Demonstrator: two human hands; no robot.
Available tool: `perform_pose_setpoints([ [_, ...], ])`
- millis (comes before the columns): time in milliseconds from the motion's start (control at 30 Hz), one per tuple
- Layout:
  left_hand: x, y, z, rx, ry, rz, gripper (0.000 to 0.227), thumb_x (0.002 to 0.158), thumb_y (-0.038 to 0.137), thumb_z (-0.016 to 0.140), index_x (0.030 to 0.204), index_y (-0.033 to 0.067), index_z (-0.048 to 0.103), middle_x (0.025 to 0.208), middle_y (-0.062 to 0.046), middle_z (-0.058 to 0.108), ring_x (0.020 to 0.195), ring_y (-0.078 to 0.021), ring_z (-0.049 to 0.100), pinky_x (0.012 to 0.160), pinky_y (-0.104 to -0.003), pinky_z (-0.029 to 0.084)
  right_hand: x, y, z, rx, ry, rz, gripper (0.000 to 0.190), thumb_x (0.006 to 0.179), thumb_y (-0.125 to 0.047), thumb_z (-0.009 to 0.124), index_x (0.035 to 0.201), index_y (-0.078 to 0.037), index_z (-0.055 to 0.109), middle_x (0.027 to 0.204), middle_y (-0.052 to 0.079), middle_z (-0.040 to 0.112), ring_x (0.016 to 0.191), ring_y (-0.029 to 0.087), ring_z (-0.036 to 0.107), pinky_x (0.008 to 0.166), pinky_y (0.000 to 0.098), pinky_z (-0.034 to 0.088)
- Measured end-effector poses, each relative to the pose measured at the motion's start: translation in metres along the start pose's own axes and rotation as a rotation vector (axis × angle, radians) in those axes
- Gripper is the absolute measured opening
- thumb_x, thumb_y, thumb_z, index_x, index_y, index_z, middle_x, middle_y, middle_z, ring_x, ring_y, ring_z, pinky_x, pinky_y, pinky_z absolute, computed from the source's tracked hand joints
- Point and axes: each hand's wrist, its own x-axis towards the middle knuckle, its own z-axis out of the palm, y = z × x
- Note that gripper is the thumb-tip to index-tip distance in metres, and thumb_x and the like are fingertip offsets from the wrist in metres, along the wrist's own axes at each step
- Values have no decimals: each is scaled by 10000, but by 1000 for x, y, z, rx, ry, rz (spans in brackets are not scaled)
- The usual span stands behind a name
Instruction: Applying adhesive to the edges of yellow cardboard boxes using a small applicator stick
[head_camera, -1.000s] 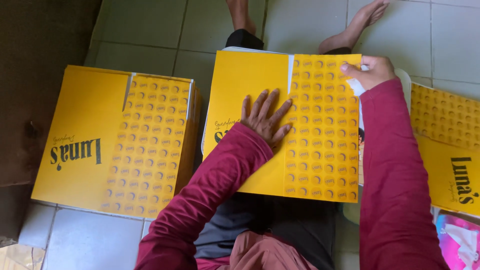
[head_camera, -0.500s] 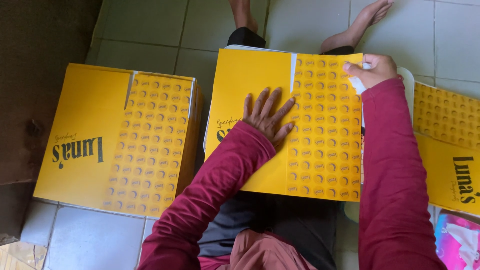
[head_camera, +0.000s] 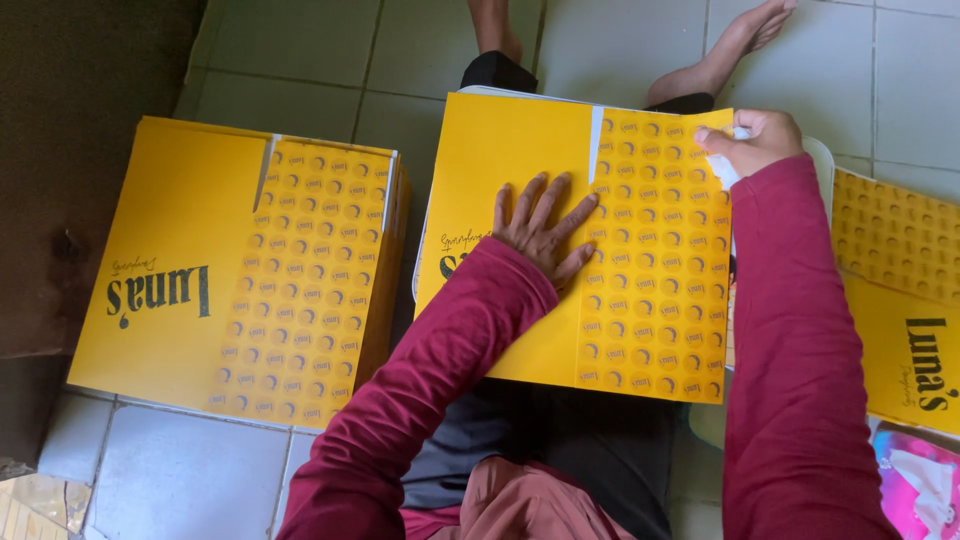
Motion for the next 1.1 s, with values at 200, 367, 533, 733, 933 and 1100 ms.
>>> perform_pose_setpoints([
  [200,3,-2,-6,-31,-46,10,696,953,683,163,1584,396,218,1632,-37,269,1482,-305,244,1154,-631,180,2,4,0,-8,-7,-24,204,975,-276,768,1135,-150,759,1039,3,766,825,101,716,673,276,566],
  [367,9,-10,-16,-31,-105,40,755,905,770,197,1574,423,245,1555,-67,329,1407,-320,293,1092,-616,264,2,3,0,-25,-2,-20,204,971,-282,768,1124,-147,761,1007,-13,762,804,93,701,649,274,540],
  [533,64,-50,7,-133,-62,178,460,933,403,516,1384,494,500,1330,-62,490,1162,-343,493,917,-568,455,-1,-1,-1,-35,-4,7,242,962,-309,768,1146,-152,752,1017,-19,759,794,100,691,638,283,528],
  [733,144,-73,-15,-454,-109,175,504,795,563,630,1247,341,592,1316,-48,500,1246,-328,441,1057,-594,288,20,19,3,-27,-9,-38,228,948,-327,772,1090,-149,750,972,-22,762,778,48,655,657,243,502],
  [933,180,-61,-19,-282,-353,131,1091,602,823,646,1518,304,363,1499,-42,456,1400,-306,354,1131,-656,89,24,22,4,80,-39,-43,197,945,-253,773,1107,-143,753,964,-11,755,786,62,680,675,242,540],
  [1100,190,-62,-9,-263,-418,71,1049,605,790,758,1442,261,414,1404,-6,551,1299,-287,476,1124,-579,212,24,24,3,146,-67,-30,195,942,-216,774,1110,-123,744,981,15,759,782,74,684,672,245,552],
])
